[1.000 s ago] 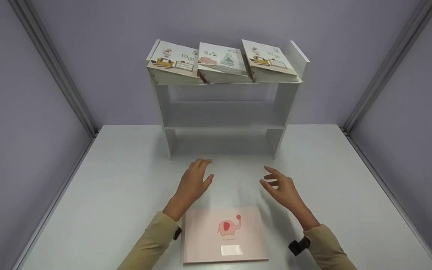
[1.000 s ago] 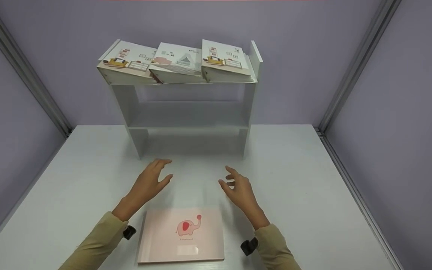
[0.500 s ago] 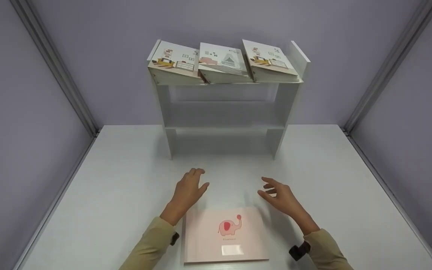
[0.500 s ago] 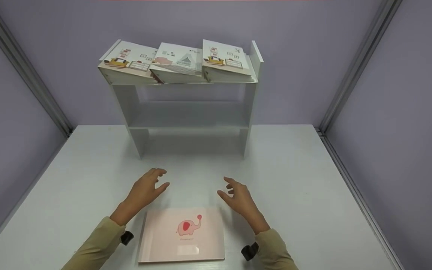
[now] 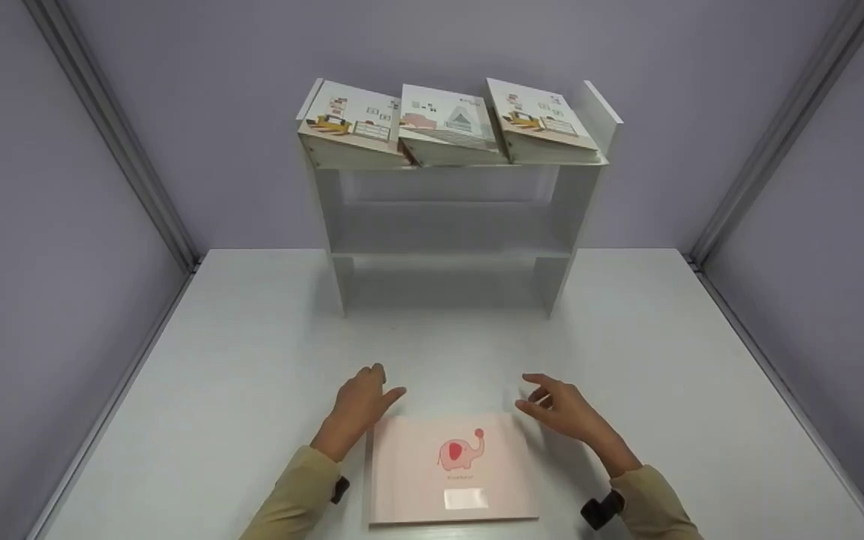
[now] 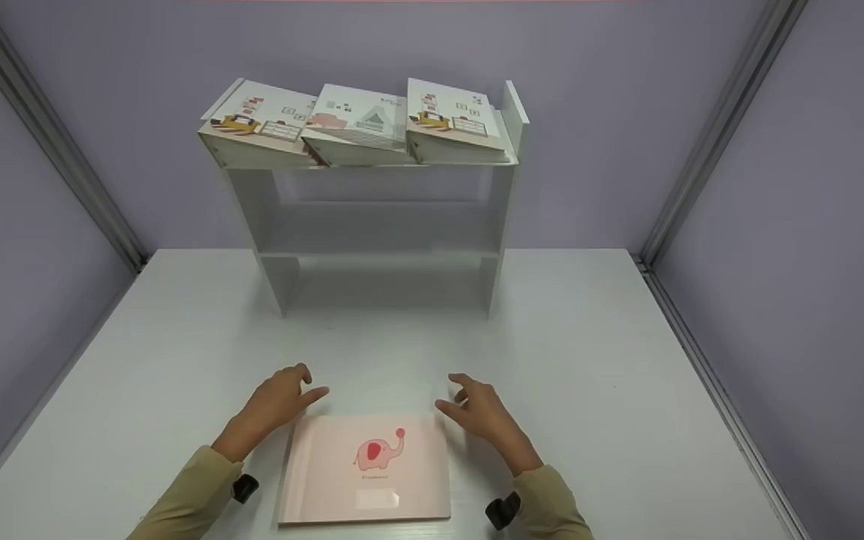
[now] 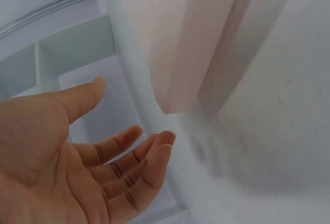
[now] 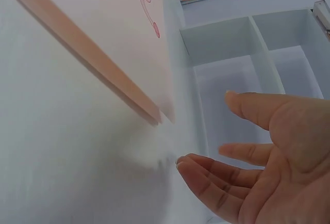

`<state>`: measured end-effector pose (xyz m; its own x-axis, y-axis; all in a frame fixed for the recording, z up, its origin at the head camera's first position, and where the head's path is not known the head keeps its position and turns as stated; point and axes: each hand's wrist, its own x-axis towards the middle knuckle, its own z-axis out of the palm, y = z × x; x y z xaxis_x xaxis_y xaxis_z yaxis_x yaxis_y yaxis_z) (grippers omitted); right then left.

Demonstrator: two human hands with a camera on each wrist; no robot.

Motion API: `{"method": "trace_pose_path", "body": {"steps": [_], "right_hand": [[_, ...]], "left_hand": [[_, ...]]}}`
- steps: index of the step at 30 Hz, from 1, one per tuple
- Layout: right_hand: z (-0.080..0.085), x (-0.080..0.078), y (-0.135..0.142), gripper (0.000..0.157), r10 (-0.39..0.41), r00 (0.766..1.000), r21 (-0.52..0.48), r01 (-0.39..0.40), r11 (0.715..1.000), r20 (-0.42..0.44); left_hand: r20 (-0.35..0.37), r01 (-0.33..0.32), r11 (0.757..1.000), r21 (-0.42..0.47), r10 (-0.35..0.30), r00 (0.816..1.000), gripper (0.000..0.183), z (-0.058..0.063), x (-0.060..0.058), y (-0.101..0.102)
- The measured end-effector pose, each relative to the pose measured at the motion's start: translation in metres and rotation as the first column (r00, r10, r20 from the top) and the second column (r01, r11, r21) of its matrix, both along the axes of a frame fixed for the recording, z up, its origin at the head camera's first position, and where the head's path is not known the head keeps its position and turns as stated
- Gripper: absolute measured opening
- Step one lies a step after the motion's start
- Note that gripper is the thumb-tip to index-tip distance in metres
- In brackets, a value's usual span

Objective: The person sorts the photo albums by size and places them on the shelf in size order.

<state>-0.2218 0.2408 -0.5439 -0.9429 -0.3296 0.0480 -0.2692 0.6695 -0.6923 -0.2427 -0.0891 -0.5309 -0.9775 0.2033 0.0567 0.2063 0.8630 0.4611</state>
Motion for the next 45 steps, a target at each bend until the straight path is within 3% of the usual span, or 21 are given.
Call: {"method": "trace_pose_path", "body": {"steps": [9, 16, 36, 45], "right_hand": [[-0.006, 0.002, 0.001, 0.04, -0.025, 0.995, 0.041, 0.021, 0.999, 0.092], [-0.004, 0.006, 0.002, 0.036, 0.046, 0.978, 0.022, -0.051, 0.998, 0.205], [-0.01, 0.008, -0.003, 0.036, 0.05, 0.974, 0.031, -0.058, 0.998, 0.222], [-0.009, 0.013, -0.006, 0.037, 0.044, 0.97, 0.038, -0.054, 0.998, 0.237]], "left_hand": [[0.153, -0.074, 0.996, -0.044, 0.079, 0.985, 0.051, -0.002, 0.006, -0.004], [0.235, -0.044, 0.998, -0.037, 0.052, 0.971, 0.054, -0.004, 0.014, -0.008], [0.233, -0.081, 0.997, -0.009, 0.081, 0.969, 0.05, -0.009, 0.016, -0.009], [0.229, -0.056, 0.998, 0.019, 0.05, 0.972, 0.052, -0.01, 0.02, -0.01]]}}
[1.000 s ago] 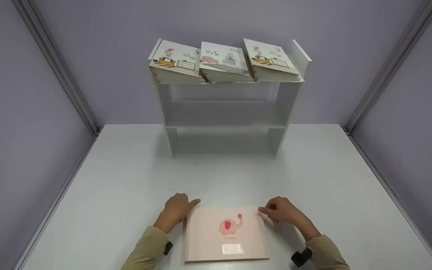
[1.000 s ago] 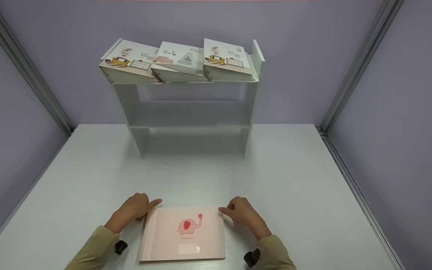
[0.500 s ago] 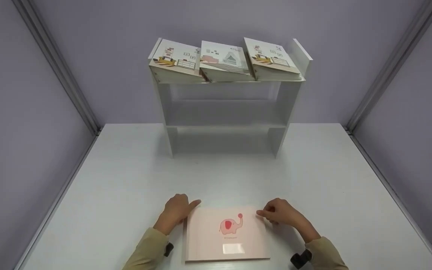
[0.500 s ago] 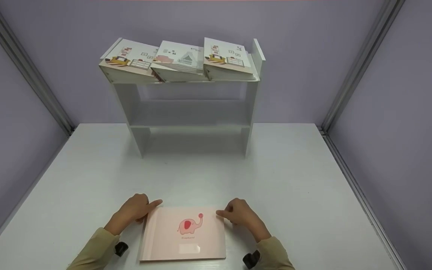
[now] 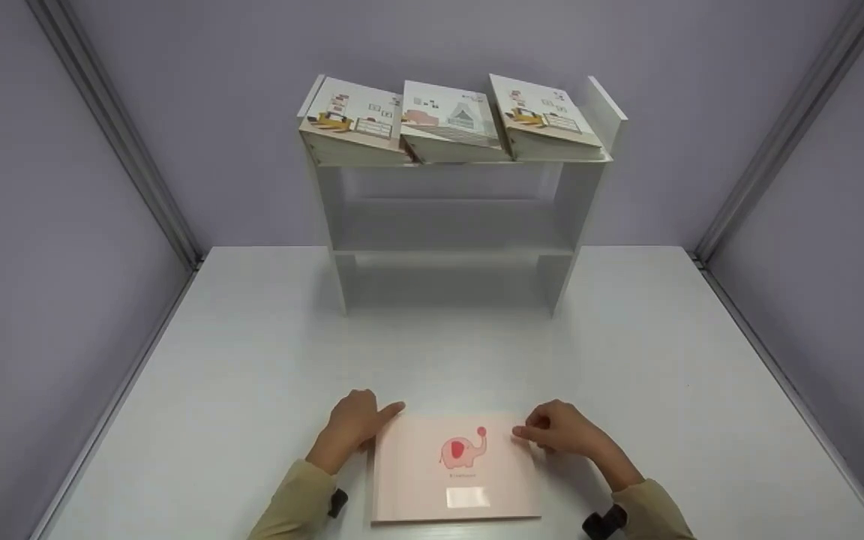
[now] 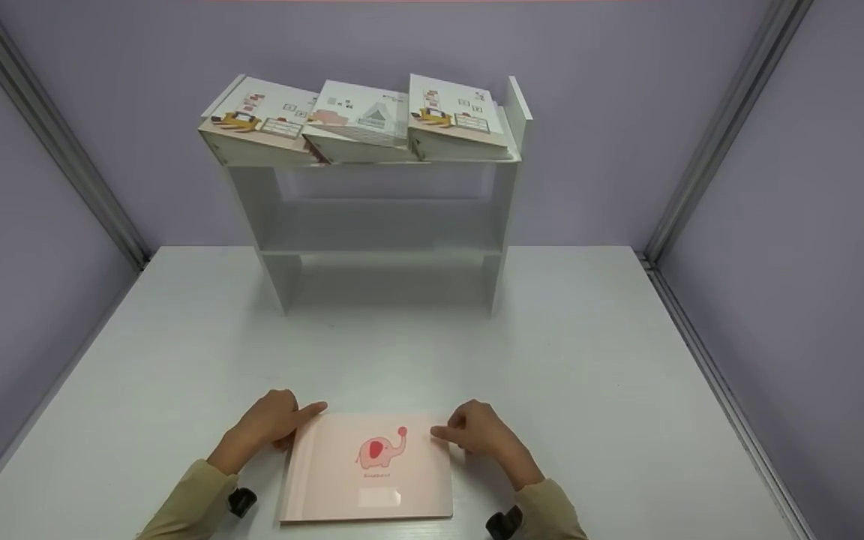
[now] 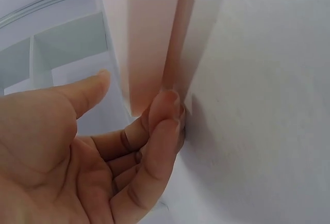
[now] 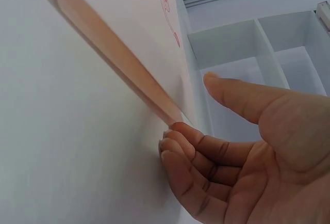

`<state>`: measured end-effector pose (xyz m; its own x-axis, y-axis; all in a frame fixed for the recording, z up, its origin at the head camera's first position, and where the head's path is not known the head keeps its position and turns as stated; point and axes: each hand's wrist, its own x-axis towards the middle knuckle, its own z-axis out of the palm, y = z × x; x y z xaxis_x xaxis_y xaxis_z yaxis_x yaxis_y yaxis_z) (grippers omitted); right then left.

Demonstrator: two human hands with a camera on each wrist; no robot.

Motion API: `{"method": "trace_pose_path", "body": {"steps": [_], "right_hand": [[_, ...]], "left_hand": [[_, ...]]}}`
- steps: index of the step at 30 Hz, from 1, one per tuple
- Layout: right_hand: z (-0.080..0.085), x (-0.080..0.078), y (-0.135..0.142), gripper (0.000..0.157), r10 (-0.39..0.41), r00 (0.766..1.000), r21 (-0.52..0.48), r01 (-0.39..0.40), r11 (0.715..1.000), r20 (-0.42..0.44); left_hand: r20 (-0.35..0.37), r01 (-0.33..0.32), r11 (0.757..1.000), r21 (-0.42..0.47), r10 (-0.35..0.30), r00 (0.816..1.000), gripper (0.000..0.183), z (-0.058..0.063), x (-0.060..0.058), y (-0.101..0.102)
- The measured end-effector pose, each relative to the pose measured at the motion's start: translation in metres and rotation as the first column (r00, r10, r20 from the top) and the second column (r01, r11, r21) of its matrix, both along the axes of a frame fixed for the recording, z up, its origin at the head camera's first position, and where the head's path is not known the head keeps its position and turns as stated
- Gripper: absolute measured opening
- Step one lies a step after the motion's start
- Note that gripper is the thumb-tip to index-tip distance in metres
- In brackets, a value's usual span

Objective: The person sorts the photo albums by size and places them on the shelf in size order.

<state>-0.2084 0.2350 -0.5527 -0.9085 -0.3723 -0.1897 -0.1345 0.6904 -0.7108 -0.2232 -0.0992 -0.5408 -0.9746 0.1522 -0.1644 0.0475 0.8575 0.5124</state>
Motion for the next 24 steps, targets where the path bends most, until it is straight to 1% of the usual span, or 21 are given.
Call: {"method": "trace_pose_path", "body": {"steps": [5, 10, 15, 19, 22, 24], "right_hand": [[-0.001, 0.006, -0.001, 0.039, -0.011, 1.0, 0.015, 0.011, 1.0, -0.014], [-0.003, 0.01, 0.0, 0.04, -0.01, 1.0, -0.012, 0.01, 1.0, -0.012], [-0.005, 0.012, 0.0, 0.044, -0.012, 1.0, -0.035, 0.013, 0.999, 0.006], [-0.007, 0.014, 0.0, 0.049, -0.006, 1.0, -0.05, 0.006, 0.999, -0.002], [-0.008, 0.015, 0.001, 0.057, -0.004, 1.0, -0.072, 0.005, 0.997, 0.01], [-0.01, 0.016, 0.001, 0.064, -0.01, 1.0, -0.09, 0.013, 0.996, 0.027]], "left_hand": [[0.002, -0.02, 0.999, 0.031, 0.02, 1.0, 0.05, -0.001, 0.003, 0.001], [0.009, -0.036, 0.996, 0.08, 0.035, 0.999, 0.049, 0.0, 0.006, 0.0], [0.072, -0.03, 0.989, 0.146, 0.019, 0.997, 0.052, 0.002, 0.007, -0.004], [0.128, -0.034, 0.981, 0.189, 0.009, 0.992, 0.052, 0.003, 0.01, -0.007], [0.163, -0.037, 0.974, 0.222, 0.001, 0.987, 0.05, 0.003, 0.013, -0.009], [0.174, -0.033, 0.967, 0.254, -0.012, 0.985, 0.049, 0.001, 0.015, -0.009]]}}
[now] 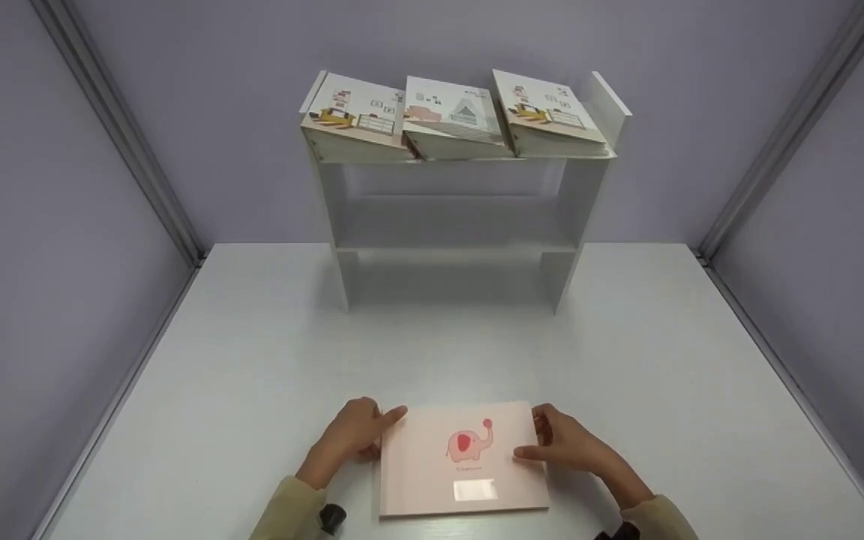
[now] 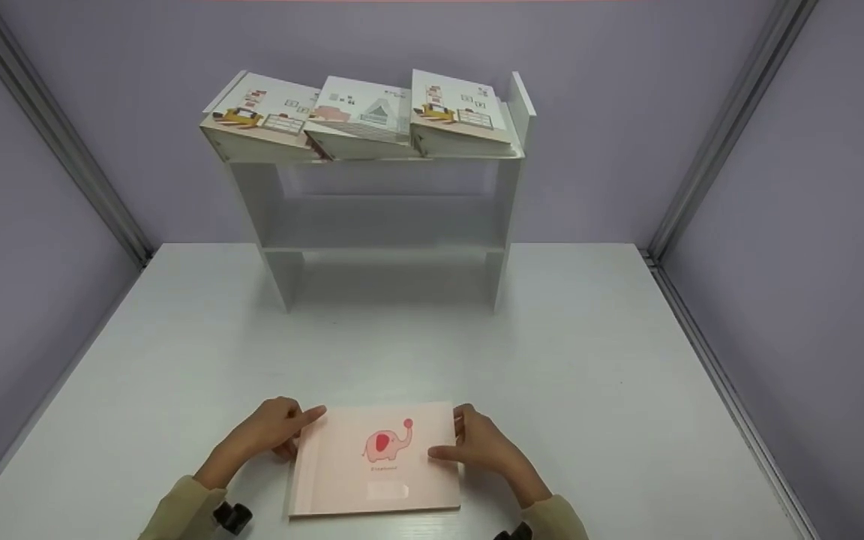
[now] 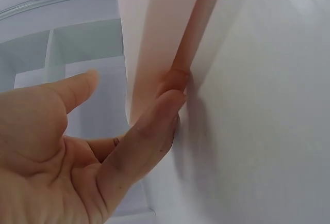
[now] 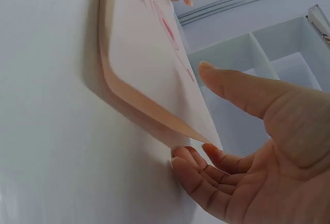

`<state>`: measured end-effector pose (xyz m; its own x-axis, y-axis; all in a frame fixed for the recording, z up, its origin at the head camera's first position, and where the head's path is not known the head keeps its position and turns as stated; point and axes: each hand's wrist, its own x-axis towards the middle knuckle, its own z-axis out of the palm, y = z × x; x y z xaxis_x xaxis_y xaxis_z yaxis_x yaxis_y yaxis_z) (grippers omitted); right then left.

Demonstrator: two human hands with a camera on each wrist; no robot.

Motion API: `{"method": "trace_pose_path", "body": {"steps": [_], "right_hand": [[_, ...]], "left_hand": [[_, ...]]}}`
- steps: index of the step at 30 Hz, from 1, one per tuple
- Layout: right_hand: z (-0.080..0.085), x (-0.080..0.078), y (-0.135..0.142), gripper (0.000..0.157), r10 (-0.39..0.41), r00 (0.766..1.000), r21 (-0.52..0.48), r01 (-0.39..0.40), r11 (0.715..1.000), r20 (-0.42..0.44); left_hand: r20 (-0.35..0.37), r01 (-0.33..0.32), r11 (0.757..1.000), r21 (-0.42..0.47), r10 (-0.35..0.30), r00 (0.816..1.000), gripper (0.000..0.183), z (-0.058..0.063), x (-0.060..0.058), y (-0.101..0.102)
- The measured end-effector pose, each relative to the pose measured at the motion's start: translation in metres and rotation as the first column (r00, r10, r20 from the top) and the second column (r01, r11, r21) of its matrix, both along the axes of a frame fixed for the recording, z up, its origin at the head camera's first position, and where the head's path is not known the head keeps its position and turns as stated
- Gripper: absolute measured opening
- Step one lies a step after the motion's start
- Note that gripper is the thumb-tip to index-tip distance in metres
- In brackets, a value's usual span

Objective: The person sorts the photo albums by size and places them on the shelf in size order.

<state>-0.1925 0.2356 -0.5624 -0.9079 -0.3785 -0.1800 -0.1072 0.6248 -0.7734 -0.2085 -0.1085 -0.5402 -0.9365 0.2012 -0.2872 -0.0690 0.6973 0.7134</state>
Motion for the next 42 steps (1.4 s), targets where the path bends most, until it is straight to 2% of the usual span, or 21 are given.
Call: {"method": "trace_pose_path", "body": {"steps": [6, 12, 16, 26, 30, 34, 42], "right_hand": [[-0.001, 0.001, 0.002, 0.079, 0.003, 1.0, -0.029, -0.002, 1.0, 0.02], [-0.002, 0.006, 0.003, 0.095, 0.013, 0.999, -0.043, -0.011, 0.999, 0.047], [-0.004, 0.012, 0.003, 0.111, 0.037, 0.999, -0.038, -0.036, 0.999, 0.036], [-0.008, 0.016, 0.005, 0.129, 0.035, 0.998, -0.05, -0.032, 0.998, 0.059], [-0.007, 0.016, 0.006, 0.134, 0.073, 0.997, -0.059, -0.072, 0.996, 0.018], [-0.007, 0.018, 0.007, 0.131, 0.129, 0.991, -0.037, -0.13, 0.991, -0.029], [-0.006, 0.024, 0.003, 0.131, 0.188, 0.982, 0.074, -0.185, 0.98, -0.034]], "left_hand": [[-0.04, 0.054, 0.996, 0.072, -0.051, 0.998, 0.046, -0.005, 0.005, 0.0], [-0.059, 0.064, 0.996, 0.054, -0.061, 0.996, 0.048, -0.005, 0.01, 0.004], [-0.069, 0.084, 0.996, 0.041, -0.081, 0.994, 0.06, -0.007, 0.014, 0.008], [-0.13, 0.161, 0.986, 0.038, -0.155, 0.979, 0.092, -0.012, 0.02, 0.005], [-0.154, 0.195, 0.979, 0.061, -0.184, 0.971, 0.099, -0.012, 0.021, 0.002], [-0.162, 0.224, 0.974, 0.041, -0.215, 0.963, 0.106, -0.013, 0.021, -0.001], [-0.093, 0.252, 0.965, 0.076, -0.245, 0.965, 0.126, -0.017, 0.028, -0.003]]}}
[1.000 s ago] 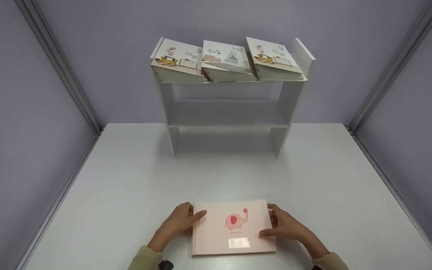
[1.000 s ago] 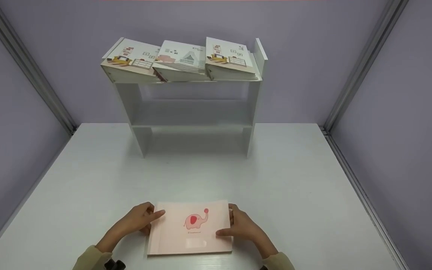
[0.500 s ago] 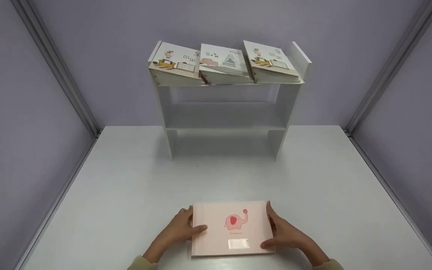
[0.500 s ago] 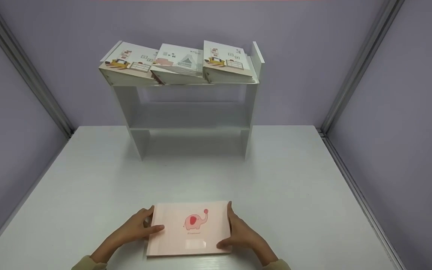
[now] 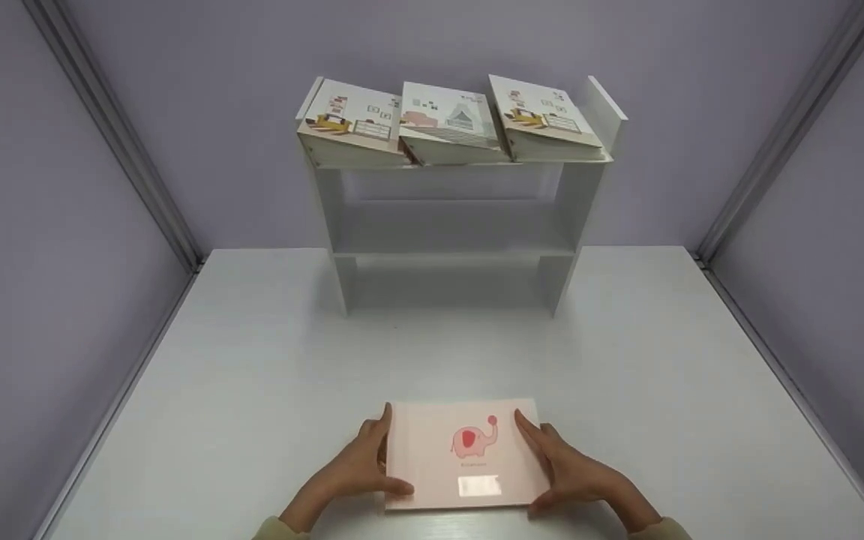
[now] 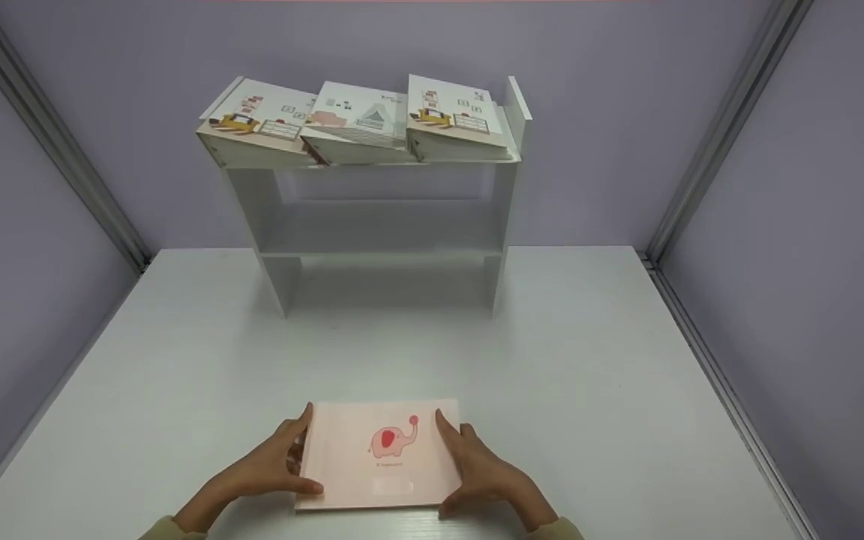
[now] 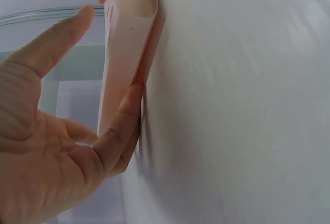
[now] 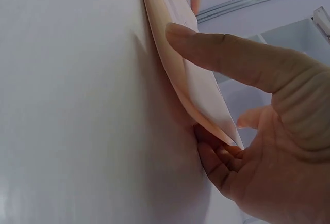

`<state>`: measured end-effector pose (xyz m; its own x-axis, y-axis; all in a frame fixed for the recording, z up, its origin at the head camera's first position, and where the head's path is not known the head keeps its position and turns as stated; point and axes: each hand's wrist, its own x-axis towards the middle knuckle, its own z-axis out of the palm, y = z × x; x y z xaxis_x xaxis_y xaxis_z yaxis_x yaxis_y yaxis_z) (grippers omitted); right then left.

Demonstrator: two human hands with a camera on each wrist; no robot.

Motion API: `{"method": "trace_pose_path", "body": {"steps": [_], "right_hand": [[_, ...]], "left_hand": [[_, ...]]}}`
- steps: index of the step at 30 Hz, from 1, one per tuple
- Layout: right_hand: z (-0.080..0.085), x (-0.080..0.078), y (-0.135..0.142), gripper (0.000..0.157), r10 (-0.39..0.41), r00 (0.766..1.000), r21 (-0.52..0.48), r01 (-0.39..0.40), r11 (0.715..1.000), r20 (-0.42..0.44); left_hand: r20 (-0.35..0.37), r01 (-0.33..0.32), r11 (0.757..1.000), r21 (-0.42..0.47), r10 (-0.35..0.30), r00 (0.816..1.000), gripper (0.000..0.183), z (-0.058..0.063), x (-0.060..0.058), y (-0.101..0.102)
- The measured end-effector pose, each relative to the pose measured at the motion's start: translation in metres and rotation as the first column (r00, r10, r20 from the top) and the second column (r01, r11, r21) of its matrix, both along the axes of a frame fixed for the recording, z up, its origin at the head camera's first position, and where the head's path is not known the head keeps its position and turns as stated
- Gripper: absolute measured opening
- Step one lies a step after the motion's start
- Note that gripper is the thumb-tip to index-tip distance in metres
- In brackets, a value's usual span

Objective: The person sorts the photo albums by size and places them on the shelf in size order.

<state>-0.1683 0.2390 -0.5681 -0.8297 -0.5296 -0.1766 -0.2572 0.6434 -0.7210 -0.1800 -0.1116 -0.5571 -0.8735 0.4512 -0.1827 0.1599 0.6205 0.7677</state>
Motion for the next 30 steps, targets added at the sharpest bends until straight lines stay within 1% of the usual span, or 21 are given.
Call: {"method": "trace_pose_path", "body": {"steps": [3, 7, 9, 12, 14, 17, 20, 25, 28, 30], "right_hand": [[0.001, 0.0, -0.001, 0.131, -0.001, 1.0, 0.018, 0.001, 1.0, -0.007], [0.0, 0.0, -0.002, 0.13, -0.022, 1.0, 0.022, 0.022, 1.0, 0.0], [-0.002, 0.0, -0.002, 0.129, -0.037, 0.999, 0.003, 0.037, 0.999, 0.025], [-0.004, 0.0, -0.001, 0.127, -0.049, 0.997, -0.035, 0.051, 0.998, 0.056], [-0.006, 0.0, 0.0, 0.126, -0.05, 0.997, -0.062, 0.054, 0.997, 0.063], [-0.008, 0.0, 0.001, 0.123, -0.035, 0.999, -0.083, 0.037, 0.996, 0.026], [-0.009, 0.0, 0.003, 0.121, -0.019, 1.0, -0.119, 0.019, 0.993, 0.005], [-0.011, -0.001, 0.005, 0.117, -0.013, 0.999, -0.207, 0.022, 0.978, 0.047], [-0.012, 0.0, 0.005, 0.114, -0.033, 0.997, -0.223, 0.047, 0.974, 0.066], [-0.013, 0.001, 0.004, 0.111, -0.052, 0.996, -0.216, 0.066, 0.974, 0.067]], "left_hand": [[0.017, 0.032, 0.999, 0.029, -0.033, 0.999, 0.129, -0.003, 0.002, -0.002], [0.011, 0.064, 0.995, 0.082, -0.065, 0.998, 0.13, -0.007, 0.004, -0.005], [0.004, 0.078, 0.993, 0.087, -0.079, 0.997, 0.13, -0.008, 0.005, -0.007], [0.021, 0.091, 0.991, 0.097, -0.093, 0.995, 0.131, -0.01, 0.008, -0.007], [0.028, 0.093, 0.991, 0.1, -0.096, 0.995, 0.132, -0.011, 0.01, -0.008], [0.035, 0.088, 0.988, 0.125, -0.093, 0.995, 0.13, -0.011, 0.012, -0.007], [0.024, 0.083, 0.987, 0.14, -0.087, 0.996, 0.129, -0.012, 0.012, -0.008], [0.005, 0.093, 0.981, 0.168, -0.095, 0.995, 0.127, -0.013, 0.01, -0.01], [0.005, 0.101, 0.977, 0.189, -0.104, 0.995, 0.126, -0.012, 0.009, -0.01], [0.013, 0.106, 0.971, 0.212, -0.111, 0.994, 0.125, -0.012, 0.009, -0.011]]}}
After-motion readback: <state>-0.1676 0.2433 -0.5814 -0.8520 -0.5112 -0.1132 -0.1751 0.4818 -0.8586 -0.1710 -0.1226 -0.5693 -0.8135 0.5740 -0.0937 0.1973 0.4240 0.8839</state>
